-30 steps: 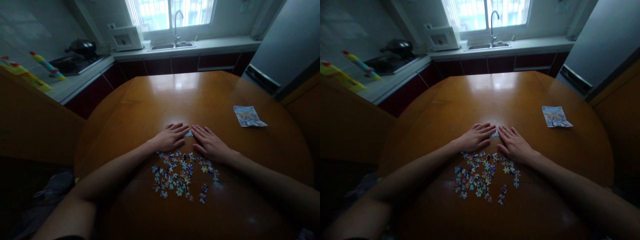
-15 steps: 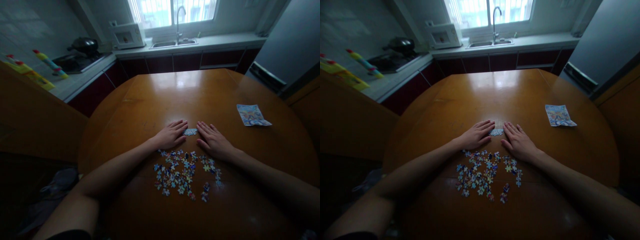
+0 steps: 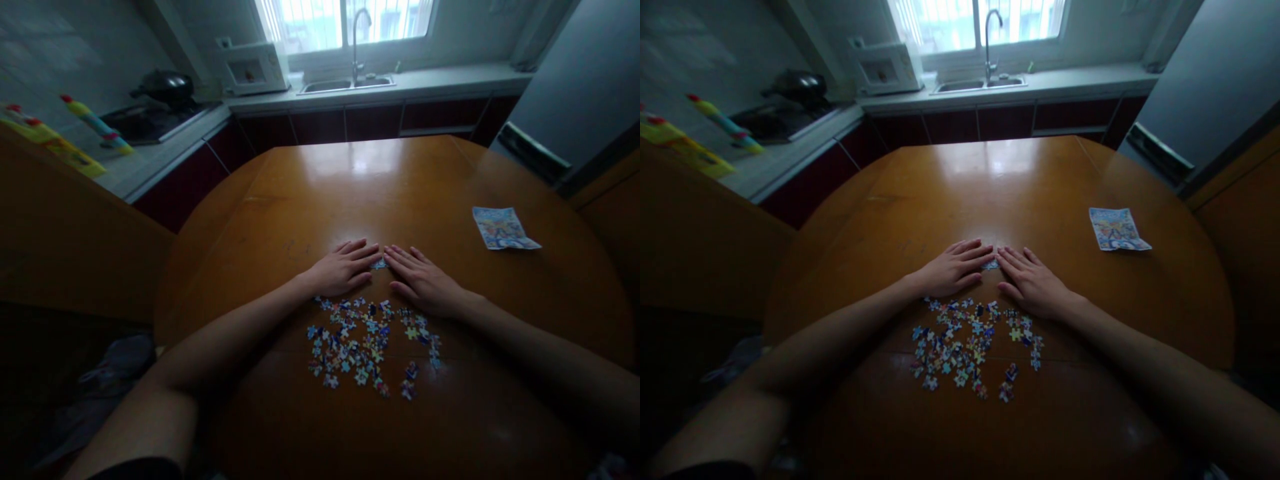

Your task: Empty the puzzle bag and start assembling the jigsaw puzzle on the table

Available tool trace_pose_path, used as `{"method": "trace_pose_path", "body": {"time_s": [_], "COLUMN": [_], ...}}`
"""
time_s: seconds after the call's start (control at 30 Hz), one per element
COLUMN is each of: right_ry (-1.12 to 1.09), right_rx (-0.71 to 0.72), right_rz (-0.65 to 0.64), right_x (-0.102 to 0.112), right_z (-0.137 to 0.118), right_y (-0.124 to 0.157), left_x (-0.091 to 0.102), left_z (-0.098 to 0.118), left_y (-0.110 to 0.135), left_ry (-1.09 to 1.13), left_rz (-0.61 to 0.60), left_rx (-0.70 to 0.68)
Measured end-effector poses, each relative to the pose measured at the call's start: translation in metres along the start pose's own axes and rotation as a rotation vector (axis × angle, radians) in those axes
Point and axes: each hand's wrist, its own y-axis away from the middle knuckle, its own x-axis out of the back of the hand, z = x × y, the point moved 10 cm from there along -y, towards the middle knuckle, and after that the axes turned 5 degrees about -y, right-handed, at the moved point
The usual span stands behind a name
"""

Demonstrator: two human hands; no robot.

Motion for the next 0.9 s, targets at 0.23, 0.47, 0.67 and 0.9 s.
{"method": "trace_pose_path", "body": {"time_s": [0.23,0.47,0.67,0.9], "right_ry": [0.022,0.009,-0.078,-0.11], "right_rx": [-0.067,-0.088,-0.083,-0.126], "right_rz": [0.031,0.062,0.059,0.139], "right_x": [0.004,0.009,0.018,0.028], "right_z": [0.01,0.02,0.023,0.035], "right_y": [-0.001,-0.001,-0.003,-0.002], "left_x": [0.002,0.005,0.007,0.018], "left_z": [-0.002,-0.005,-0.005,-0.014], "left_y": [0.0,0.0,0.0,0.0], "left_ry": [0.002,0.024,0.025,0.159], "left_rz": [0.019,0.064,0.063,0.223], "left_rx": [0.011,0.011,0.018,0.056]}}
